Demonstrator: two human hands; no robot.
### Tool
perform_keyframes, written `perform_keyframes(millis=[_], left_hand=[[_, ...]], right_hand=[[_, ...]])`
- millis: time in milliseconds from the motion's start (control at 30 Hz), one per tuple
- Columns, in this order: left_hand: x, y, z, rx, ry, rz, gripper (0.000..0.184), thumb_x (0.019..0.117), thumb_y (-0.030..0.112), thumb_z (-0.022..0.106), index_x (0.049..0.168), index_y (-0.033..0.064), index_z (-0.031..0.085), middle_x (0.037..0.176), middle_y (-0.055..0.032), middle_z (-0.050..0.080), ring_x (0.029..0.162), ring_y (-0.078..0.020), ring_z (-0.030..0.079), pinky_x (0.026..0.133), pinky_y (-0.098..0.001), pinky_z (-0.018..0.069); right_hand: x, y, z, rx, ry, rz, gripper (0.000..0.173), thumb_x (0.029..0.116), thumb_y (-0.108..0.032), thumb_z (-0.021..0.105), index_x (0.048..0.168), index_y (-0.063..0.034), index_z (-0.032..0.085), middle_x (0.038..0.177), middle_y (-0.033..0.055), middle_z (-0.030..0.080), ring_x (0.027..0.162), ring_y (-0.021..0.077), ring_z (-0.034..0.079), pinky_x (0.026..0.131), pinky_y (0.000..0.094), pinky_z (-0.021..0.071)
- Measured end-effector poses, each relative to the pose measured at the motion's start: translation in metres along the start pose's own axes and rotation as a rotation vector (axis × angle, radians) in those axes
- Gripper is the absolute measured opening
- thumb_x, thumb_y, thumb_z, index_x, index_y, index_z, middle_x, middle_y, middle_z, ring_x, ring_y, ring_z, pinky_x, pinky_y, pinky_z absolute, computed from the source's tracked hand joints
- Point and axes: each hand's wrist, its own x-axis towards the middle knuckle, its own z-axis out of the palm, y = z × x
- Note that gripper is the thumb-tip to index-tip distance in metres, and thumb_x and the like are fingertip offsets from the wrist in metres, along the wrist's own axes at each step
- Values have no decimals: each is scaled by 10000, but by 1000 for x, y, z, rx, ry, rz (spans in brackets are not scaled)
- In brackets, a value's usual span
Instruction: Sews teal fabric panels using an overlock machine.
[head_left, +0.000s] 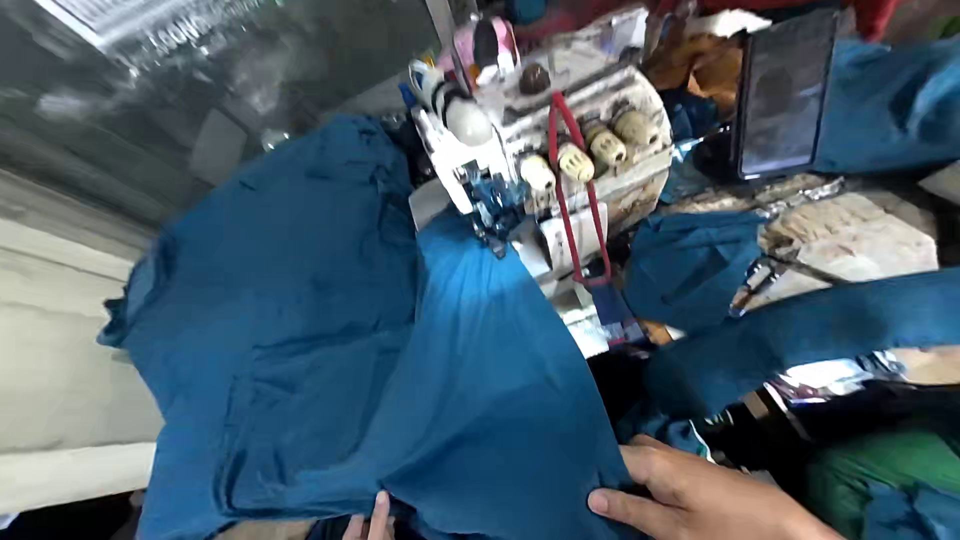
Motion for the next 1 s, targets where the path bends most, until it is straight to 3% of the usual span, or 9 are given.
perform_keyframes(millis=[67,133,200,300,433,600,733,867,1000], left_hand=[[-13,10,-6,86,-24,51,402,1007,180,661,1316,-44,538,1151,-90,717,1041,-147,711,947,-380,604],[-14,24,-27,260,-32,91,404,1005,239,675,1262,-61,592,1102,-91,738,1015,-143,724,931,-369,613],[-11,30,-50,390,-91,105,376,1014,271,664,1218,-44,633,1087,-88,744,1010,-139,725,930,-367,613],[-8,30,-64,472,-142,112,354,1014,284,662,1190,-23,658,1071,-78,749,1000,-129,728,917,-353,617],[7,28,-58,488,-161,148,379,1004,310,679,1199,-14,655,1104,-70,744,1048,-120,713,963,-344,595],[9,35,-53,541,-184,156,360,993,311,693,1170,-2,669,1074,-58,748,1030,-97,712,958,-330,591],[3,22,-52,482,-177,141,329,996,284,691,1154,-4,672,1057,-54,751,1005,-106,720,942,-333,598],[-3,20,-47,436,-164,131,297,1005,257,678,1136,-9,674,1032,-55,754,984,-109,726,923,-327,606],[-4,26,-53,443,-185,144,277,1000,235,685,1134,-7,677,1025,-53,755,984,-109,726,920,-326,609]], right_hand=[[-22,10,2,-107,-136,148,372,1036,-451,576,953,-110,700,790,27,679,749,144,680,693,418,574],[-49,22,10,-222,-224,350,421,965,-497,652,902,-81,682,793,93,669,783,259,676,733,541,545],[-74,28,13,-235,-174,413,359,950,-469,691,1048,-124,707,948,70,718,932,233,698,862,531,562],[-89,32,13,-297,-75,435,292,979,-372,664,1147,-136,703,1040,106,722,1006,283,691,904,571,541],[-83,26,17,-272,76,465,375,994,-491,621,1181,-177,705,1019,25,726,955,159,695,873,446,577],[-85,28,25,-210,283,452,372,907,-399,758,1224,-221,677,970,-58,709,847,50,671,781,285,589],[-89,30,29,-183,338,506,429,879,-384,783,1258,-224,659,983,-48,697,857,64,669,785,278,586],[-84,25,37,-110,459,513,406,867,-485,785,1194,-270,676,846,-98,707,705,57,677,640,260,601],[-94,25,39,-87,516,554,359,845,-367,826,1163,-232,726,893,-96,759,775,62,728,704,275,639]])
